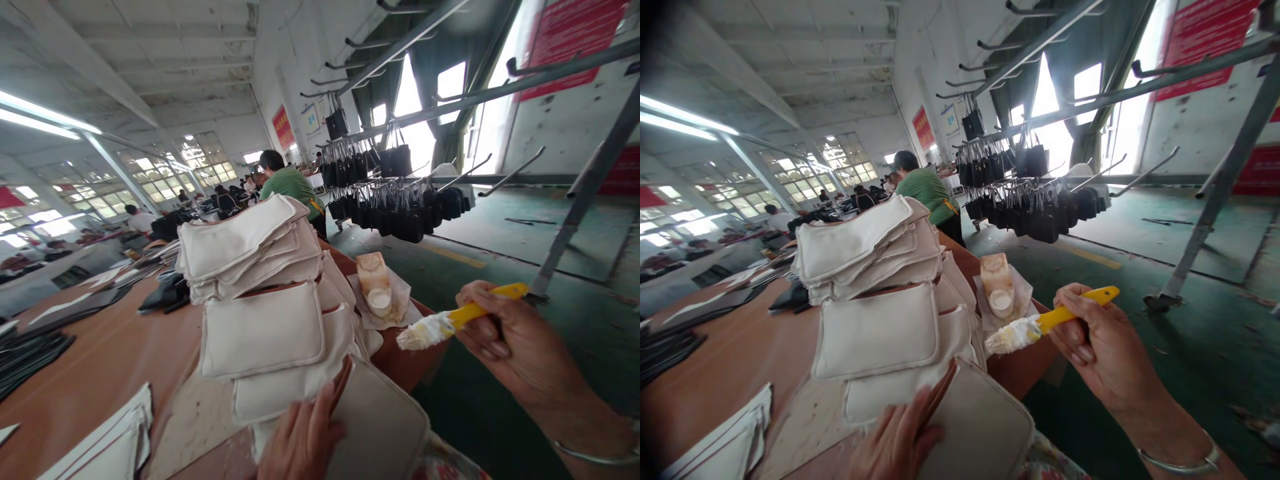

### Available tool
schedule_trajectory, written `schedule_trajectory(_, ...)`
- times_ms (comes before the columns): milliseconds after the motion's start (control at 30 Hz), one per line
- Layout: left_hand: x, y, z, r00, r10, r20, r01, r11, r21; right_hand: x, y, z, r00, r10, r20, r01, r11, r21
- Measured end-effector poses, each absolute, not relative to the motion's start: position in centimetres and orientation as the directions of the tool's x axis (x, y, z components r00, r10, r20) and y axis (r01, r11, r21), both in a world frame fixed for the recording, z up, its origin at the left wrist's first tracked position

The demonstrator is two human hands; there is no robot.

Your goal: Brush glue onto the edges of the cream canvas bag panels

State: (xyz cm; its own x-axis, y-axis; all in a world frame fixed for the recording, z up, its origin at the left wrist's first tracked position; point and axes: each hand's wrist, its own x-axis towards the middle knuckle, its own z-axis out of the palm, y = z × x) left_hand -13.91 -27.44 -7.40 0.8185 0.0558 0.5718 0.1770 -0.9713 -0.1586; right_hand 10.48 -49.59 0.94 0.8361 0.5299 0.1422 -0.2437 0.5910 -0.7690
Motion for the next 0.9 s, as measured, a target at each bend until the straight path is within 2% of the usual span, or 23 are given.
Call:
schedule_trajectory(133, -10.8, -25.2, -11.0, 0.824, 0.465, 0.324, 0.465, -0.882, 0.083, 9.9, -48.8, 0.2, 0.84, 0.534, 0.093, -0.263, 0.551, -0.792)
schedule_trajectory(200, -9.4, -25.3, -12.2, 0.801, 0.549, 0.24, 0.526, -0.836, 0.157, 10.0, -48.7, 0.0, 0.841, 0.534, 0.085, -0.26, 0.537, -0.802)
schedule_trajectory(300, -7.8, -26.1, -12.4, 0.766, 0.62, 0.172, 0.6, -0.784, 0.157, 10.5, -48.4, -0.6, 0.847, 0.526, 0.075, -0.254, 0.525, -0.812)
schedule_trajectory(467, -6.5, -27.5, -11.5, 0.741, 0.668, 0.061, 0.655, -0.74, 0.153, 11.9, -46.2, -3.4, 0.824, 0.564, 0.054, -0.299, 0.513, -0.805)
schedule_trajectory(567, -6.0, -28.4, -11.6, 0.761, 0.645, 0.071, 0.626, -0.759, 0.18, 12.6, -44.1, -5.3, 0.826, 0.564, 0.011, -0.301, 0.458, -0.836)
schedule_trajectory(767, -5.4, -28.7, -12.3, 0.774, 0.631, 0.052, 0.541, -0.701, 0.464, 13.6, -42.4, -7.0, 0.824, 0.566, -0.012, -0.277, 0.384, -0.881)
schedule_trajectory(900, -5.7, -27.6, -12.5, 0.819, 0.574, -0.02, 0.42, -0.575, 0.702, 14.1, -42.9, -6.8, 0.797, 0.604, -0.003, -0.249, 0.324, -0.913)
